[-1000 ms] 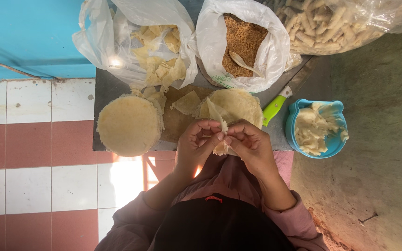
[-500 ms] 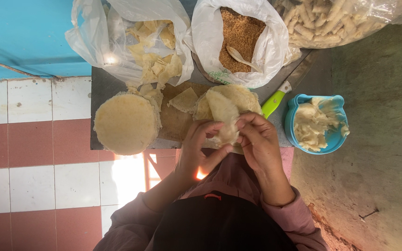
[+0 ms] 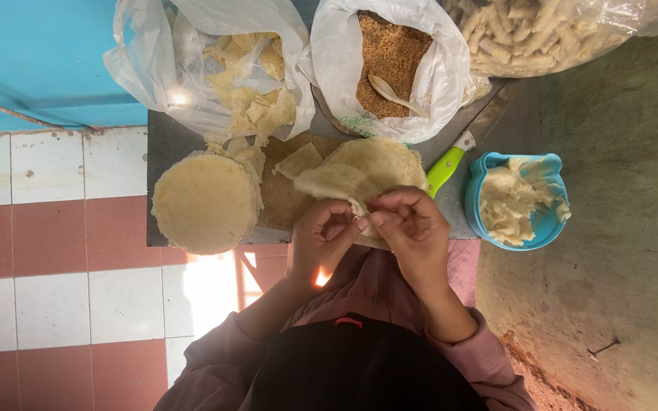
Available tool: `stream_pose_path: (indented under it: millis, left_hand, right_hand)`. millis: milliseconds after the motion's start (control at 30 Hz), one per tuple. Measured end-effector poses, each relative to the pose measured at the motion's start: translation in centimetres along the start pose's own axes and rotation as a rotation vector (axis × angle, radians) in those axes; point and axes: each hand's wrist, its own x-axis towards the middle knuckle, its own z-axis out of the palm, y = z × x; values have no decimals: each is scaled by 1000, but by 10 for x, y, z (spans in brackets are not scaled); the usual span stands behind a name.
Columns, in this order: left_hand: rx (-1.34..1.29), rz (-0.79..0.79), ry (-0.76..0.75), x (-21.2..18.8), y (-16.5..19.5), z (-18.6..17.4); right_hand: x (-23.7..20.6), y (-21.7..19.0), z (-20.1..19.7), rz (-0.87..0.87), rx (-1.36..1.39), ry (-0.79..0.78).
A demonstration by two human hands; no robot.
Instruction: The person sits at a low outdoor table and peels thin translucent sheets off round pressed cakes of dried food by hand. They separate each sheet, place the peeled sheets into a plastic bag on the table, and drop torn scraps into a blue bowl.
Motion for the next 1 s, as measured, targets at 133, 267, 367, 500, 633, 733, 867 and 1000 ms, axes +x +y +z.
stream_pose_path:
  millis: [133, 267, 367, 500, 633, 733, 867, 1000]
  left_hand:
    - [-172, -104, -13, 2, -3, -1]
    - [-107, -88, -20, 0, -4, -5]
    - [-123, -89, -10, -1, -8, -7]
    - [-160, -69, -14, 0, -22, -9]
    - [-442, -88, 48, 8, -34, -18]
    - [-589, -120, 73, 12, -33, -18]
    - [-260, -24, -1, 13, -16, -4]
    - [-143, -20, -90, 11, 7, 4]
  right_hand:
    - [-2, 1, 1, 21, -140, -47]
    - [-3, 1, 1, -3, -217, -40]
    - [-4, 5, 1, -39, -332, -71]
    - [0, 16, -8, 124, -94, 88]
    - [7, 25, -23, 248, 346, 184]
    - [9, 28, -25, 252, 416, 219]
    - [8, 27, -13, 127, 174, 127]
    - [6, 20, 1, 65, -76, 53]
